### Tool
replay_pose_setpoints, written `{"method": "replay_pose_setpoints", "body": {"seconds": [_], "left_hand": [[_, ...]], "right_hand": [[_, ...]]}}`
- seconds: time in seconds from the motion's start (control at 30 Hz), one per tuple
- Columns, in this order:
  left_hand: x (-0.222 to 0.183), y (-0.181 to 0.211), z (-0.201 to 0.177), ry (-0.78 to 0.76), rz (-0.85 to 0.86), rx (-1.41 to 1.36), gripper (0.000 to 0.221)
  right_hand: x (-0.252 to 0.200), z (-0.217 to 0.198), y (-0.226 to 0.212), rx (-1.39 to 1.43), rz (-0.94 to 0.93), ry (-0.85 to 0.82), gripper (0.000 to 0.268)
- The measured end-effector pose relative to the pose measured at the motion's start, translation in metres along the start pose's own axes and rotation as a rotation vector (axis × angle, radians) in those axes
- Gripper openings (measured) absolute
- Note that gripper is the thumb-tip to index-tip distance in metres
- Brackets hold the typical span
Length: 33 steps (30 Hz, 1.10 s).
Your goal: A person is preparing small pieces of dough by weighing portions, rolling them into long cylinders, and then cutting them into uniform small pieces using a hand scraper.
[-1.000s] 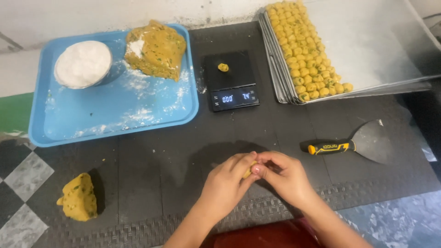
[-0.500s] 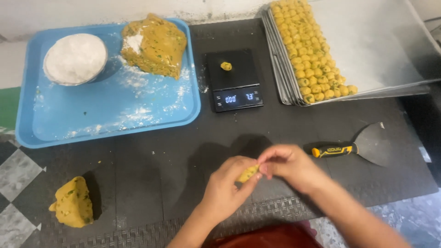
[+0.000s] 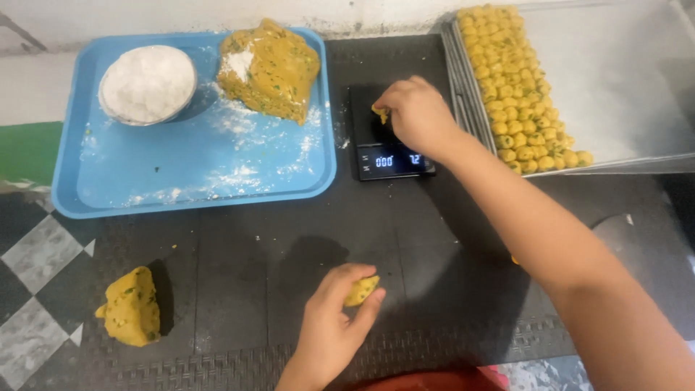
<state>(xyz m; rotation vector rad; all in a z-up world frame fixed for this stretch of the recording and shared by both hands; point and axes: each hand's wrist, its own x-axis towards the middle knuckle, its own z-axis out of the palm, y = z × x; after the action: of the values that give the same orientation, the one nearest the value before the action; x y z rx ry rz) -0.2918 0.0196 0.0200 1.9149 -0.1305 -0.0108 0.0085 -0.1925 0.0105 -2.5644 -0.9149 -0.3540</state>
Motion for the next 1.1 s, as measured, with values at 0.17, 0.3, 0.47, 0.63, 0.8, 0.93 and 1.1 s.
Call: {"method": "replay_pose_setpoints", "body": {"seconds": [0.17,0.3,0.47,0.63,0.8,0.93,1.1], "left_hand": [[-0.006,-0.017,-0.019,0.072,-0.104,-0.038,0.03],[-0.007,-0.023,-0.029,0.075,-0.377,-0.219,0.036],[-0.003,-0.018,-0.022,-0.099,-0.316,-0.412,0.049],[0.003,-0.006,-0.012,-0.265,-0.186,-0.325,0.05],[-0.002,-0.02,0.004,-0.232,-0.088,-0.205,0.05],[0.001,-0.012,0.003,-0.227,-0.063,-0.269,0.027],[-0.001,-0.026,0.0,-0.028,-0.248,-0.398,0.028]], "right_hand": [[-0.004,-0.032,0.006,0.068,-0.047,0.123,0.049],[-0.012,-0.069,0.01,0.203,0.064,0.068,0.027],[-0.067,-0.088,-0.077,0.252,-0.252,-0.001,0.015],[-0.134,-0.072,-0.161,0.366,-0.533,-0.131,0.012],[-0.157,-0.066,-0.155,0.499,-0.41,-0.206,0.017],[-0.146,-0.081,-0.149,0.634,-0.353,-0.268,0.018],[-0.115,-0.085,-0.115,0.678,-0.121,-0.336,0.004]]}}
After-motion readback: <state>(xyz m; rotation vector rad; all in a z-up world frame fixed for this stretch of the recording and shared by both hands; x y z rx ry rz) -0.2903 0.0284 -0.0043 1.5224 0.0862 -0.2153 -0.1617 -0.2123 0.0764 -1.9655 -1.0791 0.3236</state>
